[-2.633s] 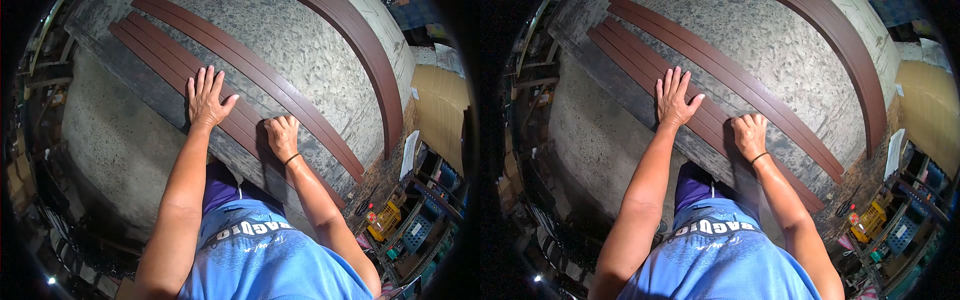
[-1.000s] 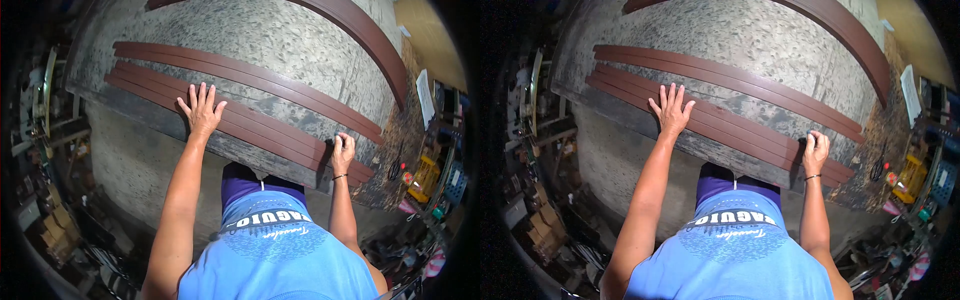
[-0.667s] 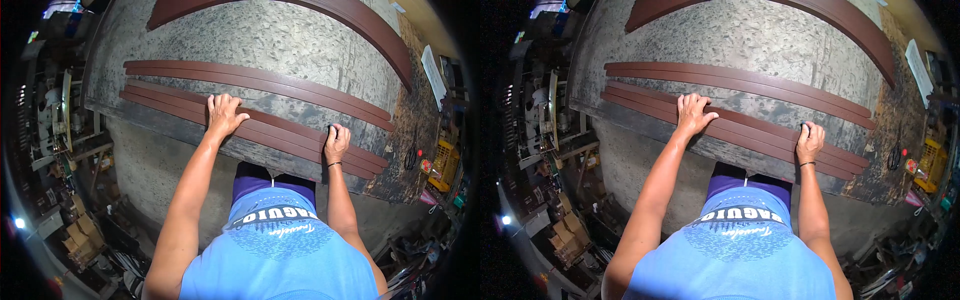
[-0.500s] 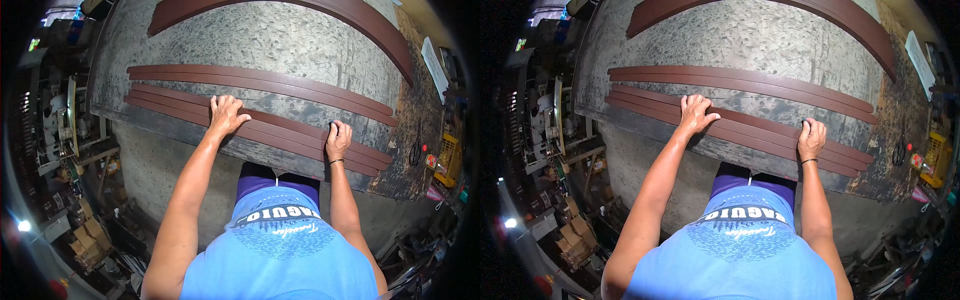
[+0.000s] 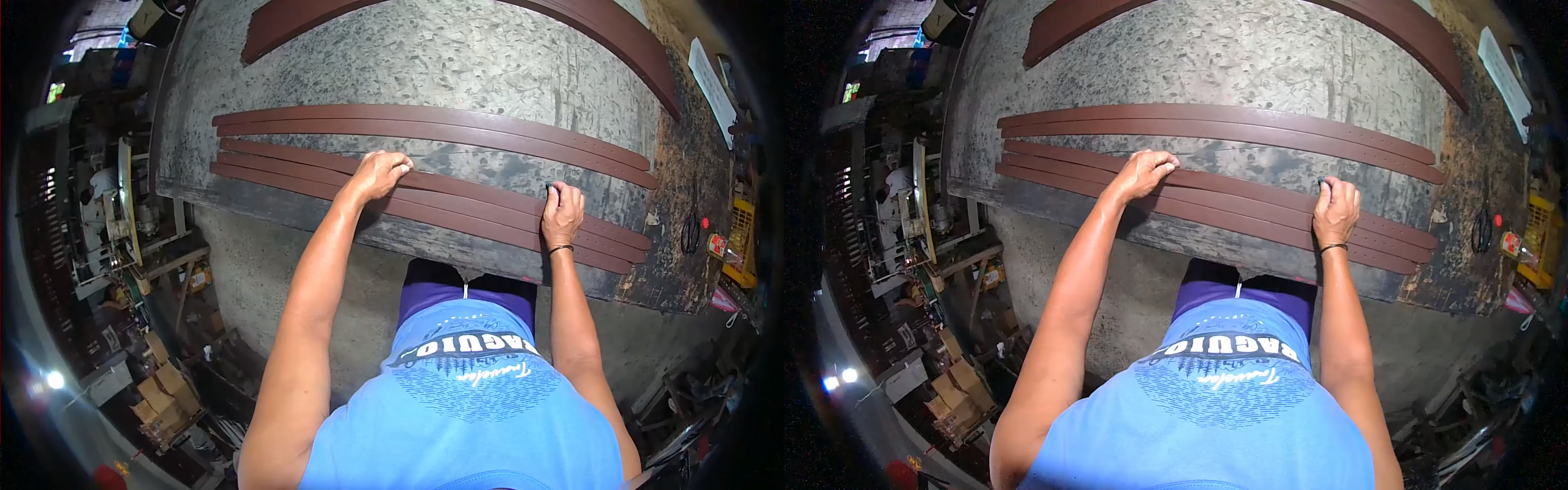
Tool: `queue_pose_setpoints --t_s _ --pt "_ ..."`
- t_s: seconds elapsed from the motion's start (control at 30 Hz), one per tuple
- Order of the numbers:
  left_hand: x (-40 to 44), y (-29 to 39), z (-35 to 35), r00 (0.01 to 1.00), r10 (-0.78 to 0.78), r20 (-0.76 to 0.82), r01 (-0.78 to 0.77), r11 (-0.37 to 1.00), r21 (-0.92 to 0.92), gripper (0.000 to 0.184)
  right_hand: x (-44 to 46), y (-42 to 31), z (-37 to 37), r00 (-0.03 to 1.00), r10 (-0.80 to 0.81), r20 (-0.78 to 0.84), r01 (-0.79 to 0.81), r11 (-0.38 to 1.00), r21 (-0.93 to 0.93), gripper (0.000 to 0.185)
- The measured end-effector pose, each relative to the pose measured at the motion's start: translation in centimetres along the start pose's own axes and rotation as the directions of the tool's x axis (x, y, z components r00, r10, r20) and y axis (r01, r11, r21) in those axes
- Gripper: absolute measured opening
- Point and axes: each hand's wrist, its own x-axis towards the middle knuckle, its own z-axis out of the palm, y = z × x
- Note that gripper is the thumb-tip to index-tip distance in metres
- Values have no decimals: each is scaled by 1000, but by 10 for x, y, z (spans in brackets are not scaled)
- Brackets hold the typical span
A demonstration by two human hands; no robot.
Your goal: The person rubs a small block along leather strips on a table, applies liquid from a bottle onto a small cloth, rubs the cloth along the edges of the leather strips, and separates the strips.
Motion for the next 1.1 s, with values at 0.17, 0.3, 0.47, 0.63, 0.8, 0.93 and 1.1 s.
queue_pose_setpoints --t_s 0.17,0.3,0.47,0.63,0.8,0.93,1.1 --pt "-3 -11 -8 996 -78 30 81 990 -117 29 1 -1 1 1000 -20 -5 20 1000 -20 11" --pt "-6 -5 -3 1000 4 -22 -3 999 42 26 0 0 2 1000 -19 -8 19 999 -35 11" --pt "-9 -1 26 978 129 -165 -78 955 285 23 1 -1 2 1000 -9 -2 9 999 -46 11" --pt "-5 -7 41 934 258 -247 -130 890 436 20 0 0 3 1000 -20 -8 20 998 -67 10" --pt "0 -5 49 906 257 -337 -79 884 461 25 1 -1 2 1000 -30 -3 30 996 -85 10" --pt "6 2 40 928 189 -322 -45 913 406 35 0 -2 3 1000 -19 8 20 994 -103 11" --pt "19 -4 8 997 -35 -73 43 994 105 46 0 -1 3 1000 -20 3 21 995 -101 12"
